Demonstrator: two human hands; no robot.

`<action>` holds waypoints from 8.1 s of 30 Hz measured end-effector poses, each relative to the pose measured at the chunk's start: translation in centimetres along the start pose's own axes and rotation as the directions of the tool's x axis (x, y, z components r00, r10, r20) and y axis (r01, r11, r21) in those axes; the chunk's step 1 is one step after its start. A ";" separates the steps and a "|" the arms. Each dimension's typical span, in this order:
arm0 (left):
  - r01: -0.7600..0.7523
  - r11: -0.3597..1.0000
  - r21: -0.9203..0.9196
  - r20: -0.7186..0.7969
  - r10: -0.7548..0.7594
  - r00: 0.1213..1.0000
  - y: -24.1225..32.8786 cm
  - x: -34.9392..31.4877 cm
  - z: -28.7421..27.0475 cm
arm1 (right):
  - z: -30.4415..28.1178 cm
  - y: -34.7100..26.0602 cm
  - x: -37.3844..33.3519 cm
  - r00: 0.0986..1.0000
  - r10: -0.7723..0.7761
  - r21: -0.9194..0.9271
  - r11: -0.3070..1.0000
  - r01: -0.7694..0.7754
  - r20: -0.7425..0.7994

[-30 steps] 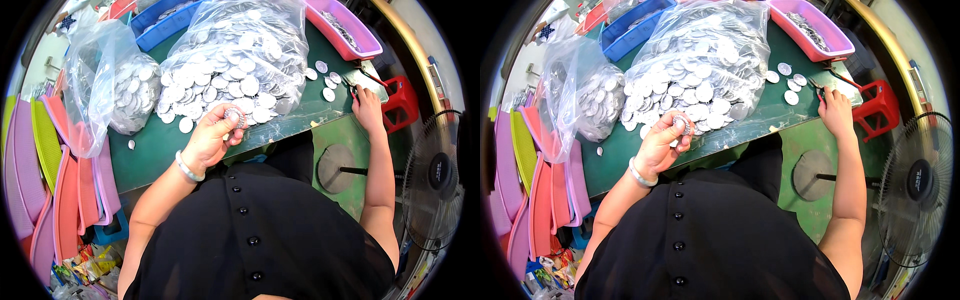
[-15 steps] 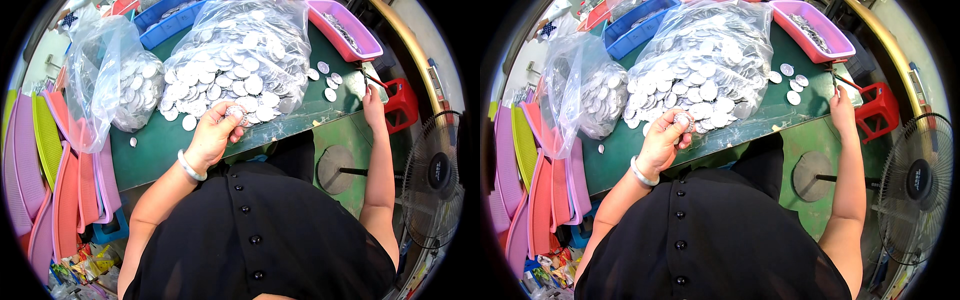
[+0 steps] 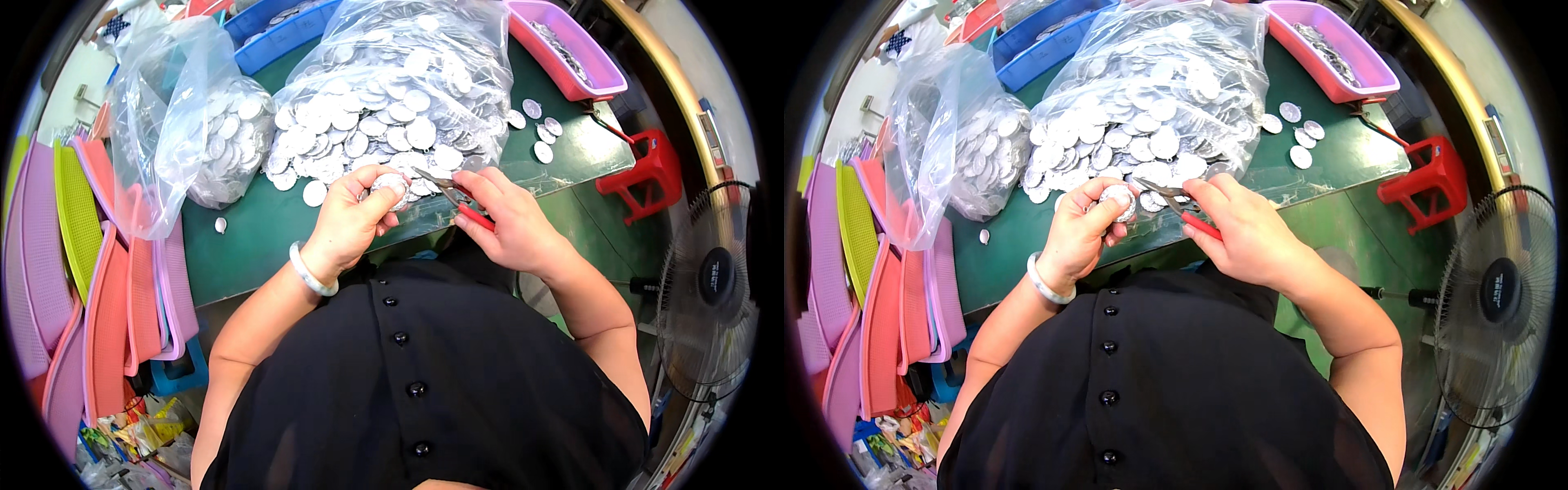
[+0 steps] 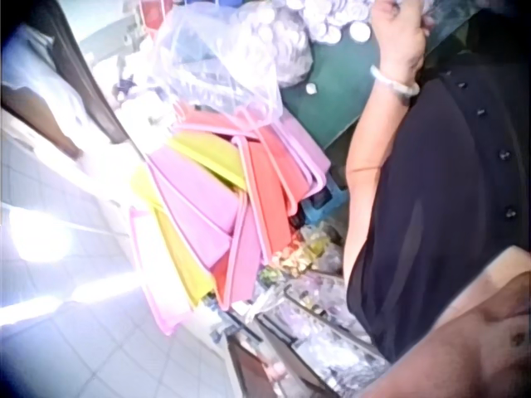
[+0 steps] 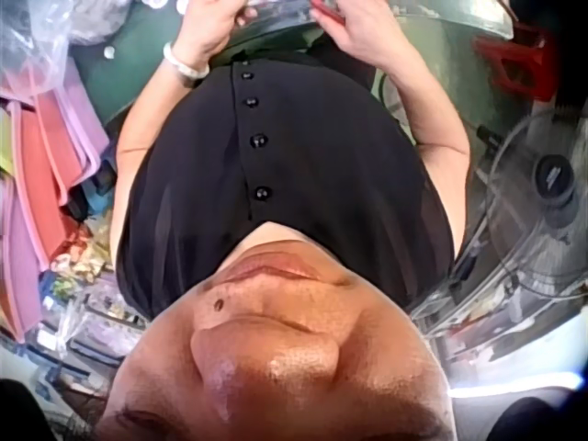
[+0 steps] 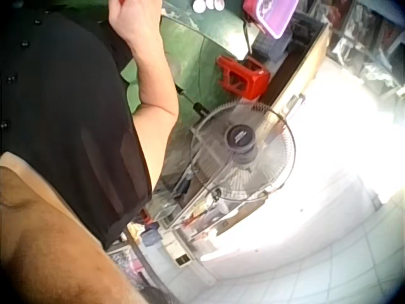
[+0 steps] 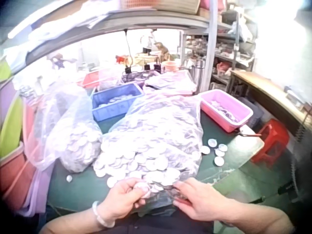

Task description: The person picks up individual metal pins and trims excess material from the edges using nippers.

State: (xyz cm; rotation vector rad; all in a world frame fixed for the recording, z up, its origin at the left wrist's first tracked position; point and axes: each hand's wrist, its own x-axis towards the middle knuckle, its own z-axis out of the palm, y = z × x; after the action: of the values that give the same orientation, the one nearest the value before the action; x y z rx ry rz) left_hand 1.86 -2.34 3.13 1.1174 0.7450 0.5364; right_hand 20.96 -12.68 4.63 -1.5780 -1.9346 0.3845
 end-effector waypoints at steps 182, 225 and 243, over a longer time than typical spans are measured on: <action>-0.093 0.915 -0.394 -0.229 0.001 0.973 -1.5 -2.1 -12.1 | 10.8 -3.4 18.0 0.933 -0.255 0.359 0.920 0.154 0.255; -0.210 0.808 -0.551 -0.256 0.076 0.964 -2.1 -4.3 -12.4 | 6.3 -4.3 31.0 0.996 -0.005 0.520 0.853 -0.043 0.091; -0.143 0.900 -0.412 -0.150 0.088 0.985 -2.2 -3.5 -8.3 | 8.8 -4.1 10.5 0.986 -0.068 0.615 0.788 -0.039 0.150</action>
State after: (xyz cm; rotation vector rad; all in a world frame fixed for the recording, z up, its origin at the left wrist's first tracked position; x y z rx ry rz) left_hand -6.71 -0.68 -0.02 0.7287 0.6344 0.8340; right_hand 11.26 -2.36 2.97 -1.1140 -1.6780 1.0551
